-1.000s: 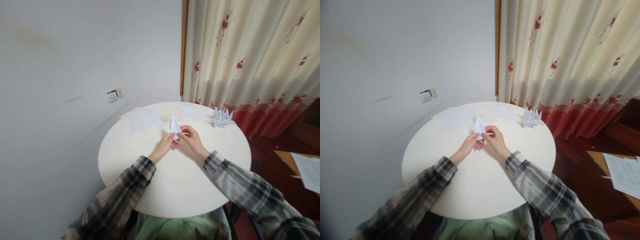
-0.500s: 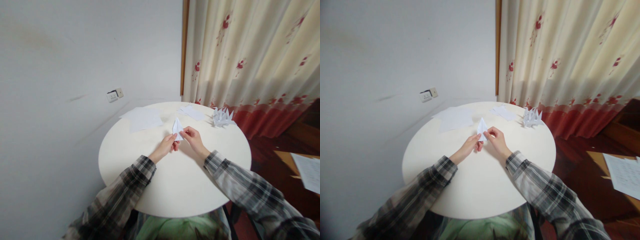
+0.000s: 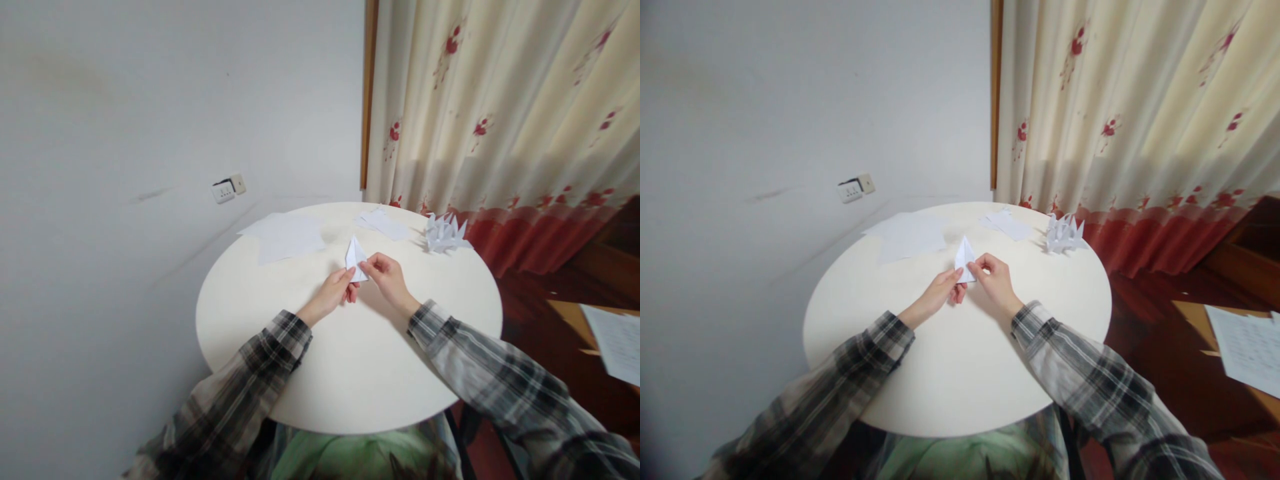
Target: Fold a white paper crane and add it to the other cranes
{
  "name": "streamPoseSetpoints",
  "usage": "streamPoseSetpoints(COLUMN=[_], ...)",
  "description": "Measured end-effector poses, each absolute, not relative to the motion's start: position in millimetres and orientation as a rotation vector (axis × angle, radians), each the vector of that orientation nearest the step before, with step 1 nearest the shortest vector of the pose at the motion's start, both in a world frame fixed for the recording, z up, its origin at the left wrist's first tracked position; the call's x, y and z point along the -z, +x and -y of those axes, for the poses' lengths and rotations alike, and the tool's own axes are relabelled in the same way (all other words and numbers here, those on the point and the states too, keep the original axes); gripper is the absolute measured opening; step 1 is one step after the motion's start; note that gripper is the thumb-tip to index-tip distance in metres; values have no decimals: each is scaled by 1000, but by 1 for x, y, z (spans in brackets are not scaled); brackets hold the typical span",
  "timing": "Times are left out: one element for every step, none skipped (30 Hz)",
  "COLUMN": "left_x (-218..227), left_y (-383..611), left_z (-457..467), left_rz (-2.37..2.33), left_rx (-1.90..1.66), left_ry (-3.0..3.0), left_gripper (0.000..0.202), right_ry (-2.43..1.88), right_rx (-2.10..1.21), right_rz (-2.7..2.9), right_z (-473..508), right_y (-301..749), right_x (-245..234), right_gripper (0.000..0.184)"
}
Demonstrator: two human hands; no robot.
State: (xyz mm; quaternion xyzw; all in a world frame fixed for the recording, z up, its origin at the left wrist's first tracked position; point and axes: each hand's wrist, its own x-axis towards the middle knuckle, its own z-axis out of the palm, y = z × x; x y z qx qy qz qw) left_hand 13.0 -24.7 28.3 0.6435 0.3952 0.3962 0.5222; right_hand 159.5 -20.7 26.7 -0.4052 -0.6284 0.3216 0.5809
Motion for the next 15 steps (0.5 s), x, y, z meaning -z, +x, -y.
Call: streamPoseSetpoints(left_x=[-28,-28,-28,-29,-29,-29,-29,-29,-30,-30,-30,-30,-31,-32,-32], left_y=[13,13,13,12,12,12,12,11,11,11,11,11,11,12,12], left_z=[25,25,25,26,26,26,26,26,26,26,25,25,25,25,26], left_rz=[-950,-954,-959,-964,-970,-976,-981,-986,-989,-991,-993,-995,-997,-998,-998], left_rx=[-953,-958,-965,-973,-983,-995,-1009,-1023,-1039,-1055,-1071,-1088,-1106,-1125,-1144], left_ry=[1545,1549,1552,1556,1560,1564,1568,1572,1577,1581,1585,1588,1591,1595,1598], left_gripper=[46,46,46,45,45,45,44,44,44,43,43,43,43,42,42], right_ry=[-950,-955,-959,-962,-960,-951,-935,-914,-894,-879,-875,-884,-900,-918,-929], right_rx=[-743,-735,-727,-723,-723,-727,-739,-759,-781,-799,-811,-826,-861,-929,-1026], right_rz=[1471,1474,1477,1480,1482,1476,1461,1441,1416,1385,1352,1321,1303,1304,1325], right_z=[21,22,22,23,24,24,24,23,23,22,21,20,19,19,19], right_y=[159,159,159,158,158,157,156,155,154,153,152,151,151,151,150], right_x=[-27,-27,-28,-28,-29,-29,-28,-28,-27,-26,-25,-25,-24,-25,-25], right_gripper=[27,27,26,26,26,25,24,23,23,27,33,39,43,43,41])
